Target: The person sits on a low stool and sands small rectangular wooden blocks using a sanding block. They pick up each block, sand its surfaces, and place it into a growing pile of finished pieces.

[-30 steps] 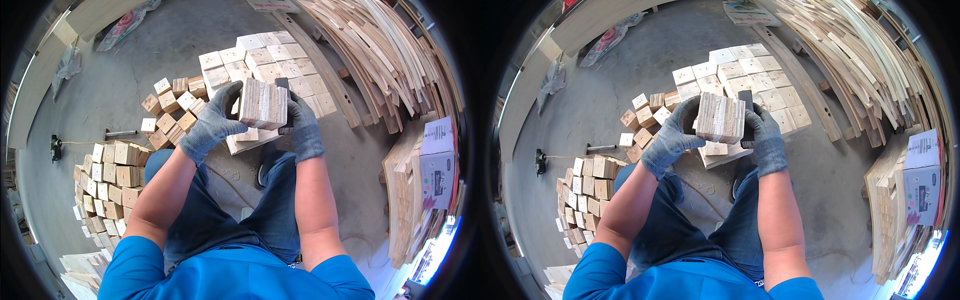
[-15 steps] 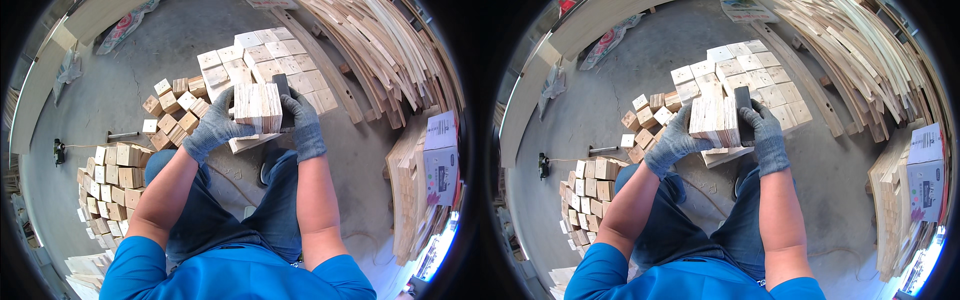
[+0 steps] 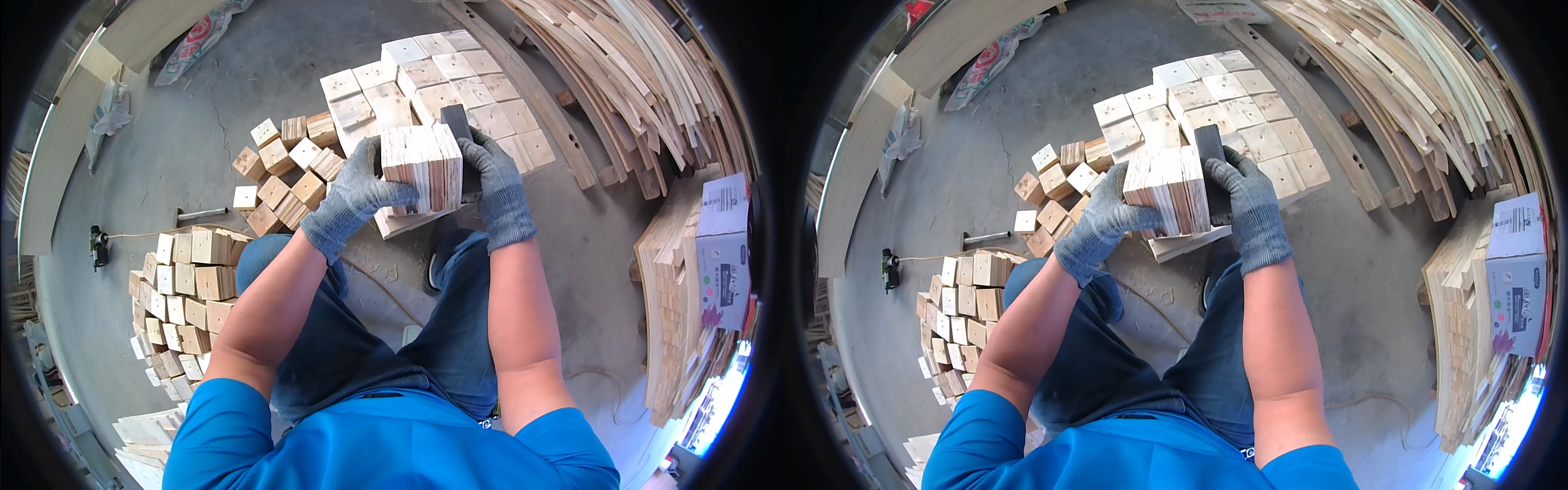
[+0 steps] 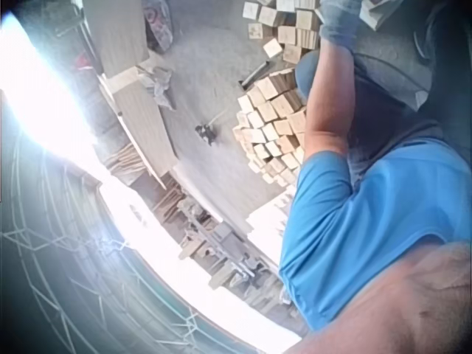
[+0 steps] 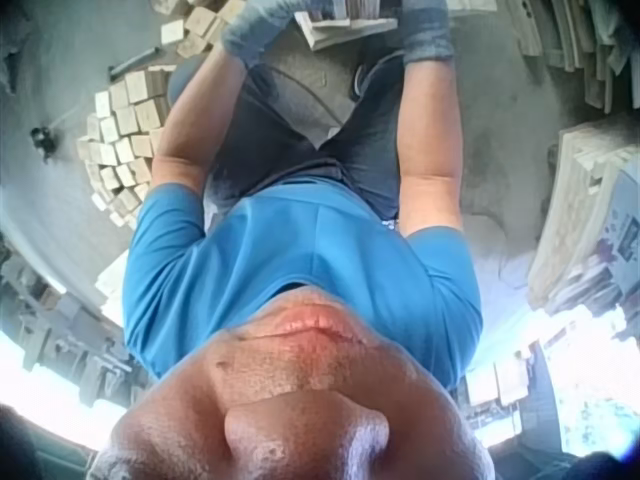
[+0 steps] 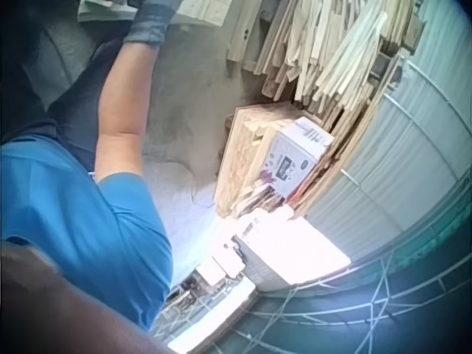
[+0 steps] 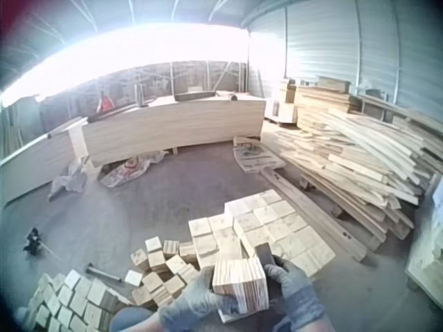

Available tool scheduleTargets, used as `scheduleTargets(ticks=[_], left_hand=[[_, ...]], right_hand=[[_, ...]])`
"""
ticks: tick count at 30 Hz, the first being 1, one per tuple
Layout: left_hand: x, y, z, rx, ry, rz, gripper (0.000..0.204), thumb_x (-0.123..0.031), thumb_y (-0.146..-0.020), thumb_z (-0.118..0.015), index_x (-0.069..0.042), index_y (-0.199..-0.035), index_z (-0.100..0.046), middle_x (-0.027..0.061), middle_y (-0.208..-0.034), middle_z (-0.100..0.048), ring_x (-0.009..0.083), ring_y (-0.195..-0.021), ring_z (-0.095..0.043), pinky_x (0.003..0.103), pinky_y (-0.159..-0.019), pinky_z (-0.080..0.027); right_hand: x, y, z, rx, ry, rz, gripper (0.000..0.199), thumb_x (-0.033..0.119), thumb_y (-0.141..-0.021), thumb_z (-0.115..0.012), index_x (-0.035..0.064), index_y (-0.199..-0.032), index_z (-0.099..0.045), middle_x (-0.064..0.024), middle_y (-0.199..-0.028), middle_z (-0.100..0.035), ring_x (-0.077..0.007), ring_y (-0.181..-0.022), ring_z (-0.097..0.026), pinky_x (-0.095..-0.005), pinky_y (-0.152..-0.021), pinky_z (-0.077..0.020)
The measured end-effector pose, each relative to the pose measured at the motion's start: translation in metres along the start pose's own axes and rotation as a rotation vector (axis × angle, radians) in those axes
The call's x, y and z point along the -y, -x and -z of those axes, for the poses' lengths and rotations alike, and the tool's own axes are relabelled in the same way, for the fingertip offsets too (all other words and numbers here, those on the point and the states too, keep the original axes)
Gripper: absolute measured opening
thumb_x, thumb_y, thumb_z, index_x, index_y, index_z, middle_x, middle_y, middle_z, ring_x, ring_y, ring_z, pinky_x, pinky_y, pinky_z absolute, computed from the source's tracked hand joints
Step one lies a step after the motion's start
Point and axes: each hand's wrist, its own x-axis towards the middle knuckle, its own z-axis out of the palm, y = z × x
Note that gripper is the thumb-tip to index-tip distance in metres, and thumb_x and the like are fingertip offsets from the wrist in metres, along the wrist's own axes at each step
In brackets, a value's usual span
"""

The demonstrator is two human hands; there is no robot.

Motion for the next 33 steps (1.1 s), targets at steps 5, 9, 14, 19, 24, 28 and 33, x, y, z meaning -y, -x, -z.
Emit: scheduleTargets(ticks=[5,9,14,19,24,28,33], left_hand=[[-0.011,0.004,-0.006,0.048,0.135,0.013,0.095,-0.025,-0.074,-0.095,0.004,-0.153,-0.050,0.0151,-0.136,-0.068,0.0243,-0.124,-0.068,0.038,-0.110,-0.056],[-0.002,0.004,-0.004,0.058,0.303,0.090,0.086,-0.029,-0.081,-0.092,0.004,-0.151,-0.053,0.0148,-0.134,-0.069,0.0238,-0.124,-0.068,0.038,-0.109,-0.055],[-0.006,0.007,-0.007,0.072,0.366,0.120,0.079,-0.030,-0.088,-0.087,0.001,-0.153,-0.053,0.0137,-0.132,-0.069,0.0231,-0.124,-0.067,0.038,-0.109,-0.056],[-0.015,0.011,-0.009,0.080,0.333,0.155,0.081,-0.034,-0.095,-0.079,-0.001,-0.160,-0.044,0.0171,-0.144,-0.062,0.0273,-0.133,-0.065,0.040,-0.116,-0.054],[-0.002,0.006,-0.001,0.087,0.346,0.127,0.079,-0.032,-0.095,-0.079,0.001,-0.158,-0.045,0.0181,-0.142,-0.064,0.0268,-0.129,-0.067,0.040,-0.113,-0.056],[0.003,0.003,-0.002,0.050,0.346,0.124,0.076,-0.031,-0.096,-0.078,0.004,-0.155,-0.047,0.0197,-0.138,-0.065,0.0273,-0.123,-0.070,0.041,-0.109,-0.059],[-0.003,0.006,-0.001,-0.023,0.434,0.172,0.071,-0.031,-0.096,-0.078,0.003,-0.152,-0.051,0.0211,-0.134,-0.067,0.0307,-0.117,-0.073,0.044,-0.100,-0.064]], right_hand=[[-0.006,-0.003,0.003,0.016,-0.040,0.011,0.054,0.024,-0.101,-0.074,-0.0004,-0.148,-0.063,-0.0134,-0.113,-0.079,-0.0176,-0.088,-0.077,-0.0300,-0.069,-0.0653],[0.000,-0.001,-0.003,0.014,-0.045,0.007,0.053,0.024,-0.101,-0.074,-0.0014,-0.147,-0.063,-0.0139,-0.115,-0.078,-0.0177,-0.092,-0.077,-0.0293,-0.076,-0.0650],[0.000,-0.001,-0.002,0.016,-0.032,0.003,0.054,0.024,-0.101,-0.075,-0.0028,-0.147,-0.063,-0.0149,-0.116,-0.078,-0.0178,-0.095,-0.076,-0.0295,-0.081,-0.0646],[-0.002,-0.002,0.000,0.009,-0.034,0.020,0.055,0.024,-0.100,-0.076,-0.0030,-0.146,-0.063,-0.0148,-0.116,-0.078,-0.0179,-0.095,-0.076,-0.0298,-0.081,-0.0647],[-0.002,-0.001,-0.002,0.016,-0.031,0.019,0.055,0.024,-0.100,-0.077,-0.0024,-0.146,-0.063,-0.0141,-0.116,-0.078,-0.0174,-0.095,-0.076,-0.0300,-0.082,-0.0640],[-0.010,-0.010,0.003,0.008,-0.017,0.026,0.056,0.025,-0.099,-0.078,-0.0016,-0.146,-0.064,-0.0122,-0.115,-0.077,-0.0160,-0.093,-0.074,-0.0287,-0.080,-0.0626],[-0.013,-0.013,0.006,-0.006,-0.021,0.052,0.057,0.026,-0.099,-0.079,-0.0017,-0.147,-0.064,-0.0105,-0.114,-0.077,-0.0145,-0.091,-0.073,-0.0273,-0.077,-0.0607]])
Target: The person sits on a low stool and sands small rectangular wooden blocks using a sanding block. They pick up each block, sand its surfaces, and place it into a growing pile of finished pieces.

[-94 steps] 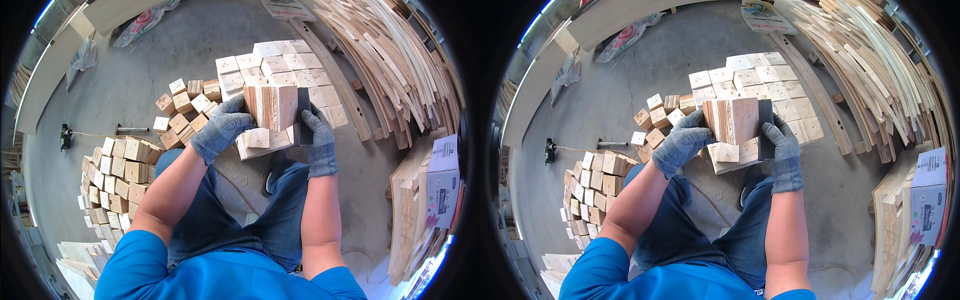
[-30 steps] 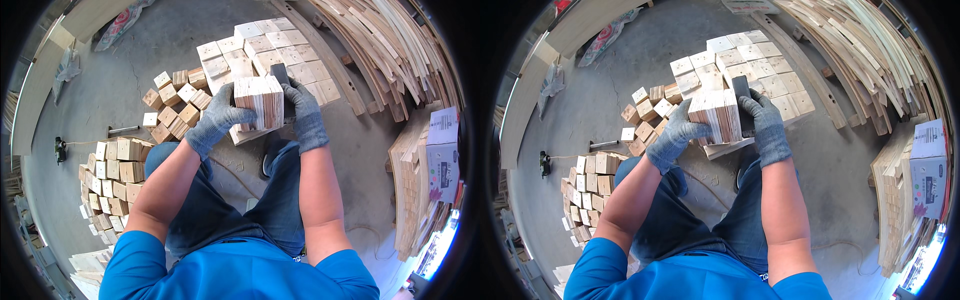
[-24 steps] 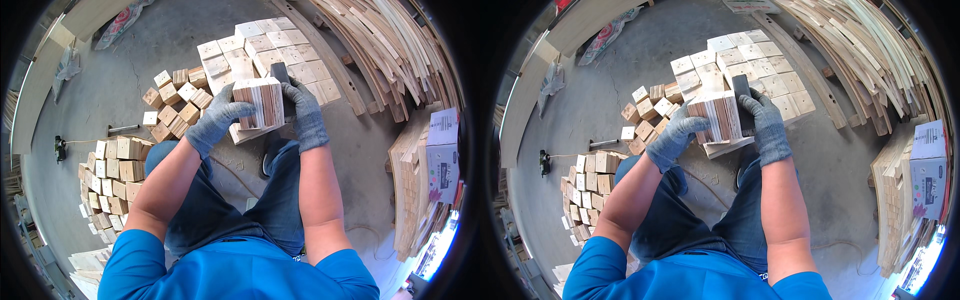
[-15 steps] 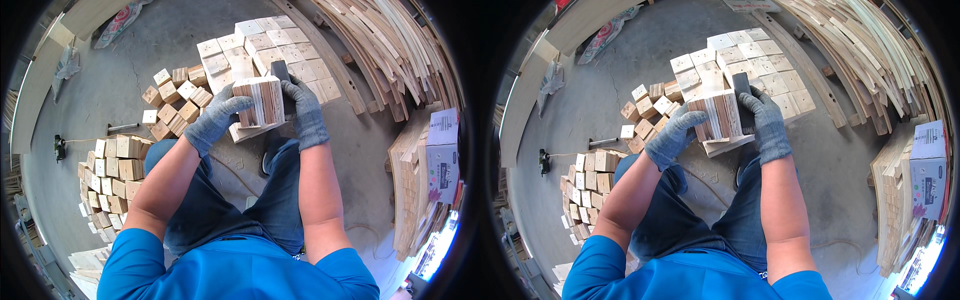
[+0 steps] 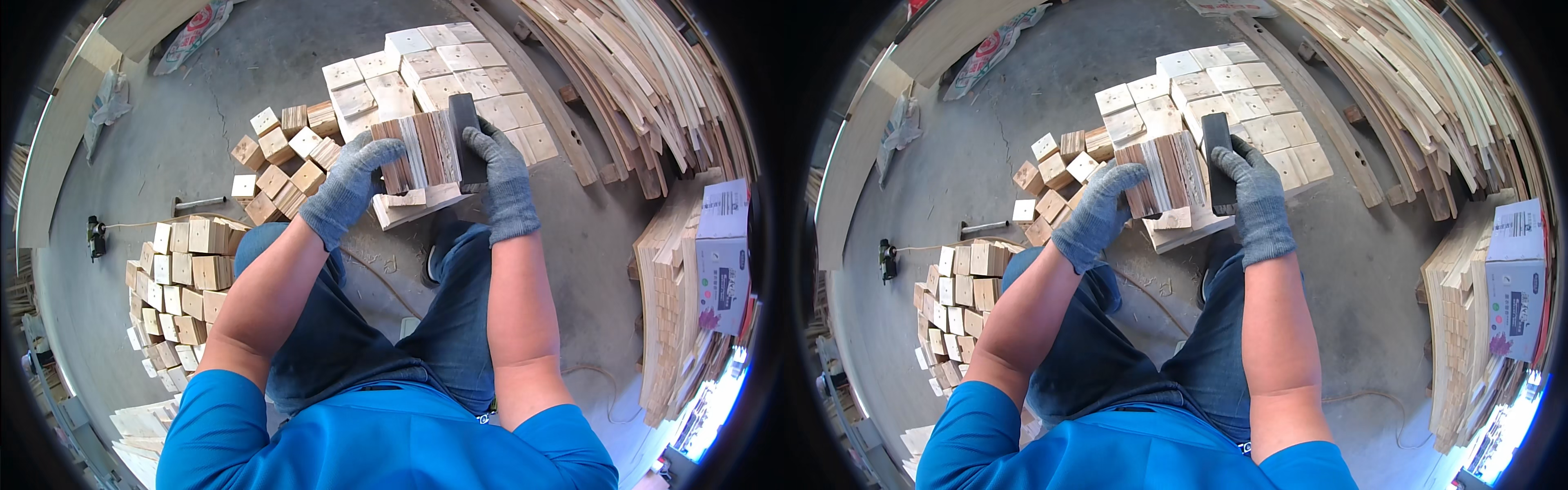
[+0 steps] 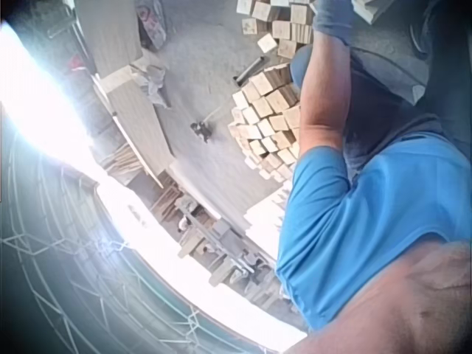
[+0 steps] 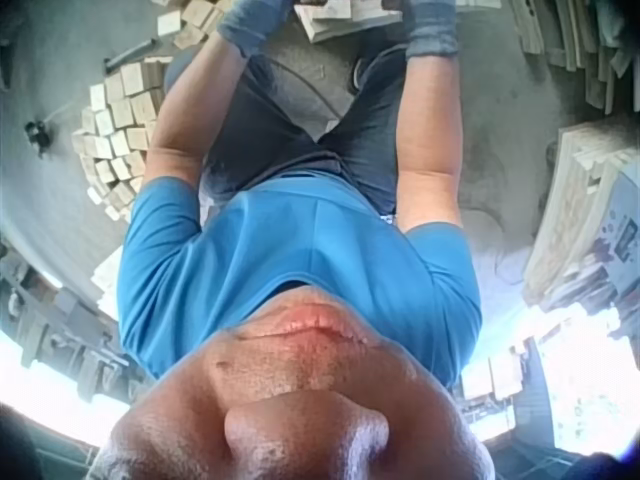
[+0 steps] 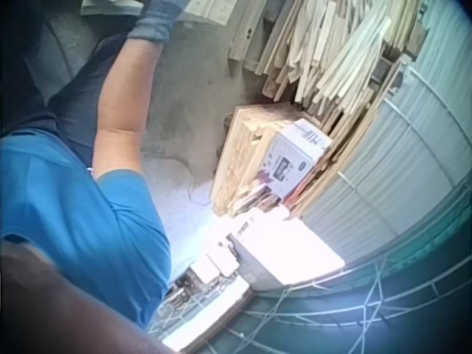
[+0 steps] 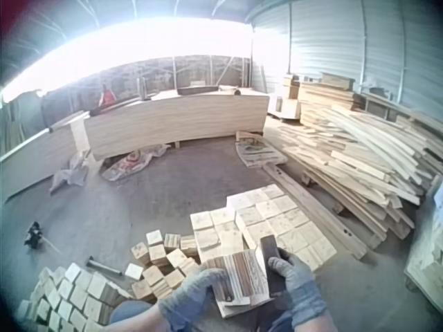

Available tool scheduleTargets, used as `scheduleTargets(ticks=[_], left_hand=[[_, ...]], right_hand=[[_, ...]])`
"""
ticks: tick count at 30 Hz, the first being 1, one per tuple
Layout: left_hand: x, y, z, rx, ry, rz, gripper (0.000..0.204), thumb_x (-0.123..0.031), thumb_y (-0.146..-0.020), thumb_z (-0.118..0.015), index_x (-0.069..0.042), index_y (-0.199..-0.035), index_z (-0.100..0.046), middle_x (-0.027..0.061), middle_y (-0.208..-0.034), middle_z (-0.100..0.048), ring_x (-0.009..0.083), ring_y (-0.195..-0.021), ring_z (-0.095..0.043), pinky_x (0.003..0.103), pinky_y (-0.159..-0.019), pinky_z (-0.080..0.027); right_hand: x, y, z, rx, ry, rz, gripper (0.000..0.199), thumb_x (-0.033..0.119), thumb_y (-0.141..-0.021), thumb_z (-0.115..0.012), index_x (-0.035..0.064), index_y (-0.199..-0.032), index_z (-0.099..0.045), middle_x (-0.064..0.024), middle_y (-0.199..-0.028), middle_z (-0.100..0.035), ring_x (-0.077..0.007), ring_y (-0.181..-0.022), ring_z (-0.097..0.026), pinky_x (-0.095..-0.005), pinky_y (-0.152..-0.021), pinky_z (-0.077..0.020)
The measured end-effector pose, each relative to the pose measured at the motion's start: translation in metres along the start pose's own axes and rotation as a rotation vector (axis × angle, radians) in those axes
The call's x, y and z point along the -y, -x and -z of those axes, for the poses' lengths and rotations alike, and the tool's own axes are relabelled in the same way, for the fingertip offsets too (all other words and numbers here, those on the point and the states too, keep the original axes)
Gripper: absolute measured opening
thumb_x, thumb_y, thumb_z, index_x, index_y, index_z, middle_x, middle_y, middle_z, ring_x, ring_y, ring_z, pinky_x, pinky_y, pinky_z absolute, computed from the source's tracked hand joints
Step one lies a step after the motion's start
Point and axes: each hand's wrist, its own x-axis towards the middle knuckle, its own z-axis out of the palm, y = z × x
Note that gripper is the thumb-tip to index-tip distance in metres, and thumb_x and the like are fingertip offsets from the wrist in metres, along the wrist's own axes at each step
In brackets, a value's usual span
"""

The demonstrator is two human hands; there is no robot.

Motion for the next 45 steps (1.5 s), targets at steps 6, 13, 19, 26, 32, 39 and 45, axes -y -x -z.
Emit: scheduleTargets(ticks=[6,13,19,26,32,39,45], left_hand=[[-0.005,0.002,-0.004,-0.038,0.058,0.047,0.071,-0.033,-0.097,-0.078,0.003,-0.152,-0.051,0.0218,-0.134,-0.067,0.0320,-0.117,-0.073,0.047,-0.100,-0.064],[-0.002,0.003,0.000,0.057,0.080,0.067,0.080,-0.031,-0.095,-0.079,0.003,-0.158,-0.043,0.0213,-0.142,-0.063,0.0318,-0.127,-0.069,0.048,-0.108,-0.060],[0.005,-0.007,0.009,0.157,0.019,0.019,0.088,-0.026,-0.090,-0.083,0.003,-0.161,-0.039,0.0206,-0.145,-0.062,0.0299,-0.131,-0.067,0.043,-0.113,-0.057],[0.006,-0.007,0.007,0.145,-0.019,-0.032,0.089,-0.030,-0.089,-0.084,0.004,-0.159,-0.042,0.0193,-0.141,-0.063,0.0285,-0.126,-0.068,0.042,-0.108,-0.059],[0.004,-0.005,0.005,-0.019,0.033,0.032,0.078,-0.039,-0.096,-0.078,0.002,-0.155,-0.047,0.0197,-0.134,-0.064,0.0293,-0.116,-0.071,0.045,-0.089,-0.067],[0.002,-0.011,0.010,-0.088,0.221,0.102,0.077,-0.061,-0.106,-0.058,-0.007,-0.159,-0.044,0.0241,-0.129,-0.067,0.0346,-0.107,-0.075,0.045,-0.068,-0.069],[-0.004,-0.011,0.010,-0.059,0.292,0.130,0.085,-0.072,-0.105,-0.047,-0.005,-0.157,-0.046,0.0279,-0.123,-0.068,0.0366,-0.098,-0.076,0.041,-0.061,-0.064]], right_hand=[[0.000,0.001,0.000,0.039,-0.028,0.000,0.056,0.023,-0.100,-0.078,-0.0027,-0.147,-0.063,-0.0117,-0.117,-0.077,-0.0153,-0.096,-0.074,-0.0278,-0.082,-0.0616],[0.008,0.009,-0.005,0.075,-0.068,-0.020,0.054,0.021,-0.101,-0.075,-0.0035,-0.147,-0.062,-0.0136,-0.120,-0.077,-0.0172,-0.100,-0.076,-0.0287,-0.086,-0.0635],[0.011,0.010,-0.003,0.061,-0.056,-0.038,0.054,0.021,-0.102,-0.075,-0.0039,-0.147,-0.061,-0.0145,-0.120,-0.077,-0.0177,-0.100,-0.076,-0.0290,-0.085,-0.0638],[0.009,0.008,0.000,0.040,-0.013,-0.029,0.055,0.021,-0.101,-0.077,-0.0037,-0.147,-0.062,-0.0132,-0.120,-0.076,-0.0168,-0.099,-0.075,-0.0291,-0.085,-0.0631],[0.000,0.002,0.009,-0.014,-0.097,0.004,0.053,0.021,-0.100,-0.078,-0.0027,-0.146,-0.064,-0.0107,-0.119,-0.075,-0.0141,-0.097,-0.072,-0.0267,-0.081,-0.0605],[0.000,0.000,0.007,0.002,-0.045,-0.006,0.055,0.023,-0.100,-0.079,-0.0024,-0.147,-0.063,-0.0098,-0.120,-0.075,-0.0132,-0.096,-0.070,-0.0262,-0.082,-0.0589],[0.002,0.005,0.005,0.050,-0.013,0.063,0.059,0.026,-0.100,-0.078,-0.0043,-0.147,-0.062,-0.0110,-0.121,-0.074,-0.0128,-0.095,-0.070,-0.0254,-0.082,-0.0574]])
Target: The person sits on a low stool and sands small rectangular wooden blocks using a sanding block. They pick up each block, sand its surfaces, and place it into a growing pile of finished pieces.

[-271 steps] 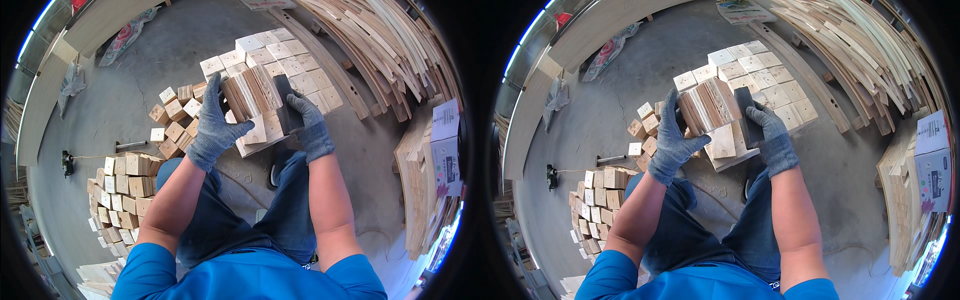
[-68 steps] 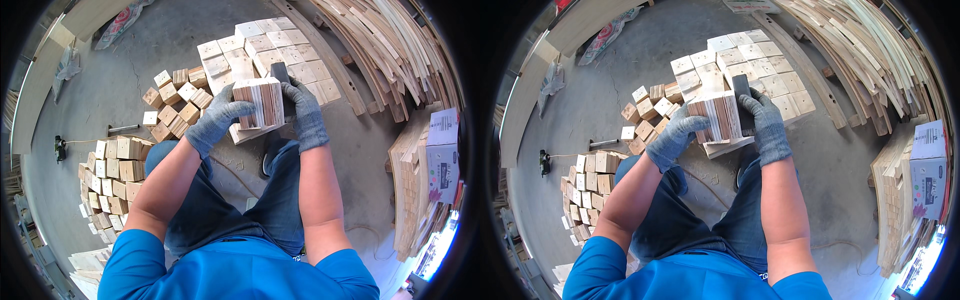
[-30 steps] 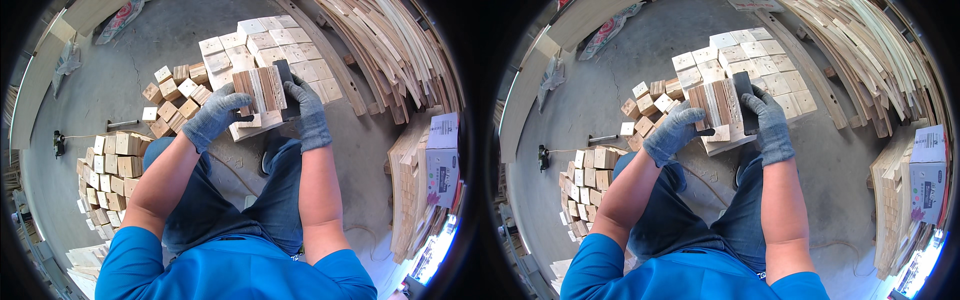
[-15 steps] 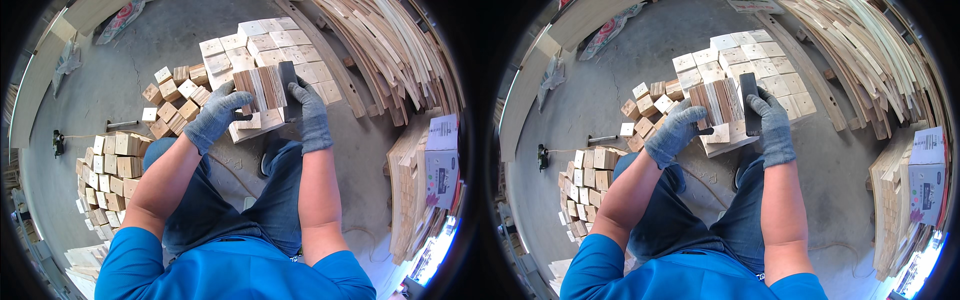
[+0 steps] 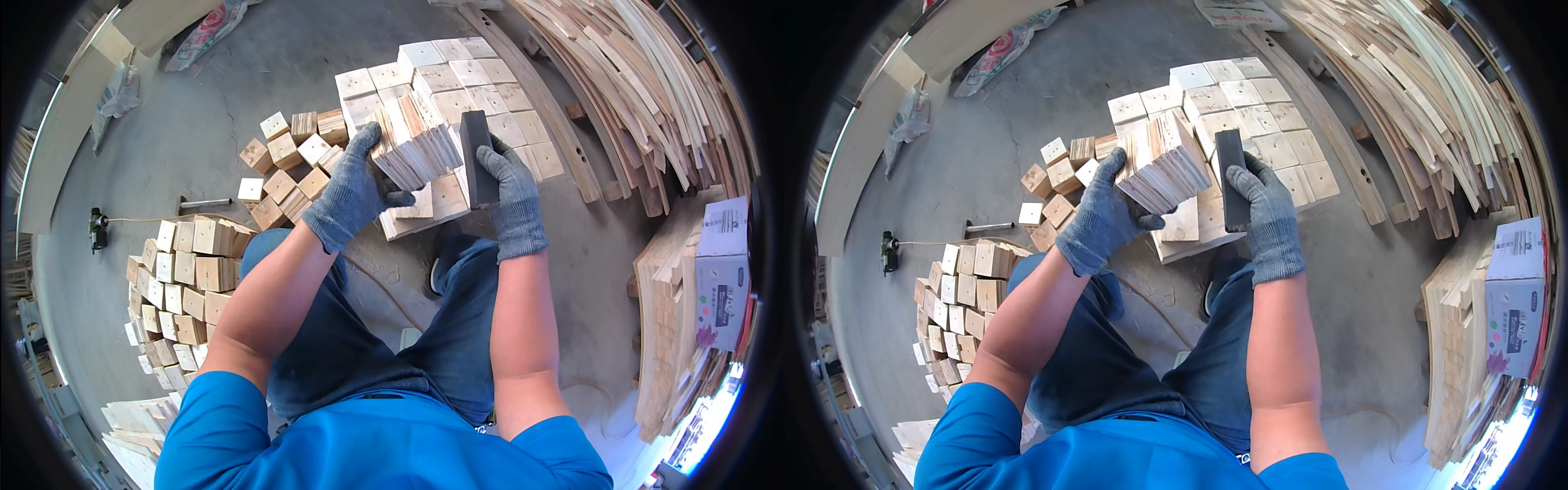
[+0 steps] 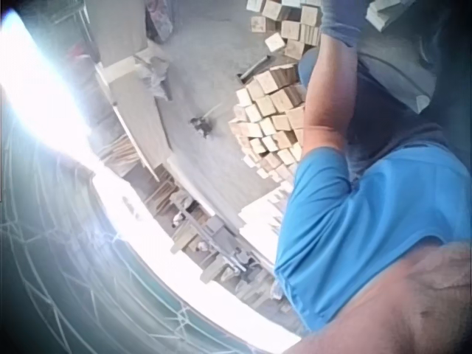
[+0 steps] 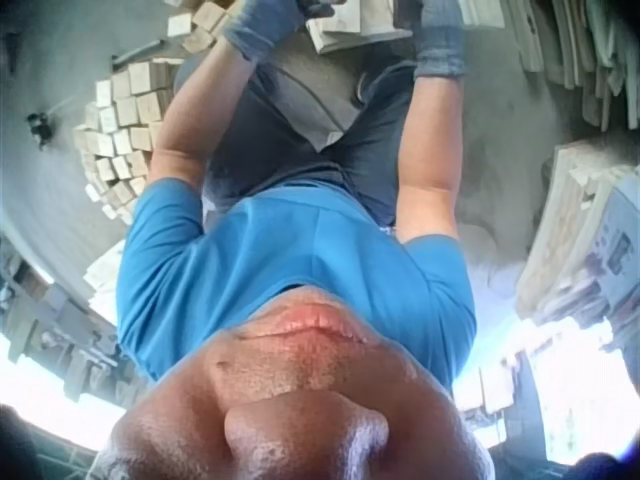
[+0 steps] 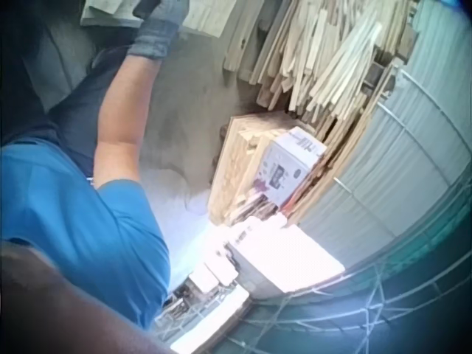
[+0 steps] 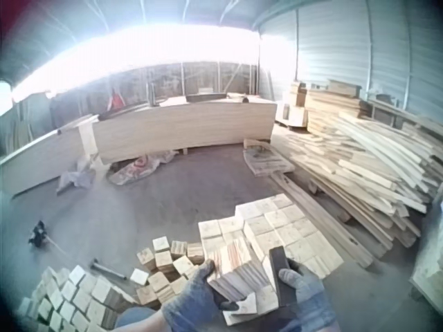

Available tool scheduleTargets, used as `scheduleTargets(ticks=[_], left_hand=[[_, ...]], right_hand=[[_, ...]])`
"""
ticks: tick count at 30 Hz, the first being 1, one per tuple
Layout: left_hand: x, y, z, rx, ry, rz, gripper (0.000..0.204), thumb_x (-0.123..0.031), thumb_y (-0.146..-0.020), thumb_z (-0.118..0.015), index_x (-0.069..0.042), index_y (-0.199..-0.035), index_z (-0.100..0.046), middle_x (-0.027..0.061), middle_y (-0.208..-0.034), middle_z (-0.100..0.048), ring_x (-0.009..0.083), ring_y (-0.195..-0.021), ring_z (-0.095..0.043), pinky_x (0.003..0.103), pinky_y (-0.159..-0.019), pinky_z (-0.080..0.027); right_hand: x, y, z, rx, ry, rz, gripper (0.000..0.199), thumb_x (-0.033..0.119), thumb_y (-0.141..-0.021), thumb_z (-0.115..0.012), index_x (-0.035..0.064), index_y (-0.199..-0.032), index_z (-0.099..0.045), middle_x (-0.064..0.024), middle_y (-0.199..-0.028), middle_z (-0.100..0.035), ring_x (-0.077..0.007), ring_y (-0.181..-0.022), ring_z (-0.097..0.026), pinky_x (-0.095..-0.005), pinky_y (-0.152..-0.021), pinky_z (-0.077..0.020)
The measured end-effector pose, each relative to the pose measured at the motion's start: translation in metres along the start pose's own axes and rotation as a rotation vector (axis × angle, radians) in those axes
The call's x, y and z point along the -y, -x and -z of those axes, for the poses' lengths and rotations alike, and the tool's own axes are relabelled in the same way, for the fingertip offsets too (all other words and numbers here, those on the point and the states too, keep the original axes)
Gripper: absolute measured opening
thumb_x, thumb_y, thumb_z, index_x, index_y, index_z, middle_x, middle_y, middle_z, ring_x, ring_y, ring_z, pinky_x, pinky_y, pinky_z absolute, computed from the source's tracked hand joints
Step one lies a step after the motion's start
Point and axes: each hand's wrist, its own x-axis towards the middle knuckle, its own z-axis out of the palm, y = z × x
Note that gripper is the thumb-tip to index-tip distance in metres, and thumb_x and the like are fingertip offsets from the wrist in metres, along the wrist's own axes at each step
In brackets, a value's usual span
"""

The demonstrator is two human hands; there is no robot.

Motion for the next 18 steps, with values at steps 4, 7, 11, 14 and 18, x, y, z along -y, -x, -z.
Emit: scheduleTargets(ticks=[4,7,11,14,18], left_hand=[[-0.0038,-0.0017,-0.0017,0.028,0.106,0.062,0.089,-0.077,-0.104,-0.041,-0.005,-0.155,-0.050,0.0278,-0.119,-0.069,0.0375,-0.092,-0.076,0.040,-0.054,-0.059],[-0.0028,-0.0027,0.0000,0.090,0.161,0.077,0.089,-0.078,-0.103,-0.041,-0.006,-0.154,-0.052,0.0265,-0.118,-0.069,0.0365,-0.090,-0.076,0.040,-0.053,-0.058],[-0.0019,-0.0013,-0.0031,0.077,0.171,0.093,0.090,-0.080,-0.102,-0.040,-0.007,-0.153,-0.053,0.0253,-0.116,-0.070,0.0353,-0.090,-0.076,0.039,-0.052,-0.057],[-0.0015,-0.0024,-0.0022,0.102,0.202,0.093,0.090,-0.081,-0.103,-0.038,-0.007,-0.152,-0.054,0.0251,-0.115,-0.070,0.0350,-0.090,-0.076,0.038,-0.052,-0.056],[-0.0021,-0.0044,0.0035,0.172,0.248,0.101,0.091,-0.081,-0.103,-0.037,-0.006,-0.152,-0.054,0.0254,-0.115,-0.070,0.0343,-0.091,-0.076,0.038,-0.052,-0.055]], right_hand=[[0.0025,0.0008,-0.0021,-0.004,0.002,-0.018,0.058,0.025,-0.100,-0.078,-0.0042,-0.147,-0.062,-0.0110,-0.120,-0.074,-0.0122,-0.094,-0.070,-0.0251,-0.079,-0.0575],[-0.0020,-0.0027,0.0014,0.009,0.004,-0.028,0.058,0.025,-0.099,-0.079,-0.0038,-0.147,-0.062,-0.0107,-0.119,-0.074,-0.0120,-0.092,-0.070,-0.0249,-0.077,-0.0580],[-0.0045,-0.0057,0.0022,0.011,0.000,-0.046,0.058,0.025,-0.099,-0.079,-0.0032,-0.147,-0.063,-0.0104,-0.118,-0.074,-0.0117,-0.092,-0.070,-0.0248,-0.075,-0.0582],[-0.0053,-0.0063,0.0013,0.003,-0.001,-0.055,0.059,0.026,-0.099,-0.079,-0.0028,-0.148,-0.062,-0.0102,-0.117,-0.075,-0.0117,-0.090,-0.070,-0.0247,-0.074,-0.0581],[0.0005,-0.0015,-0.0015,0.000,0.024,-0.069,0.060,0.026,-0.099,-0.079,-0.0025,-0.148,-0.062,-0.0102,-0.115,-0.075,-0.0120,-0.088,-0.069,-0.0248,-0.073,-0.0581]])
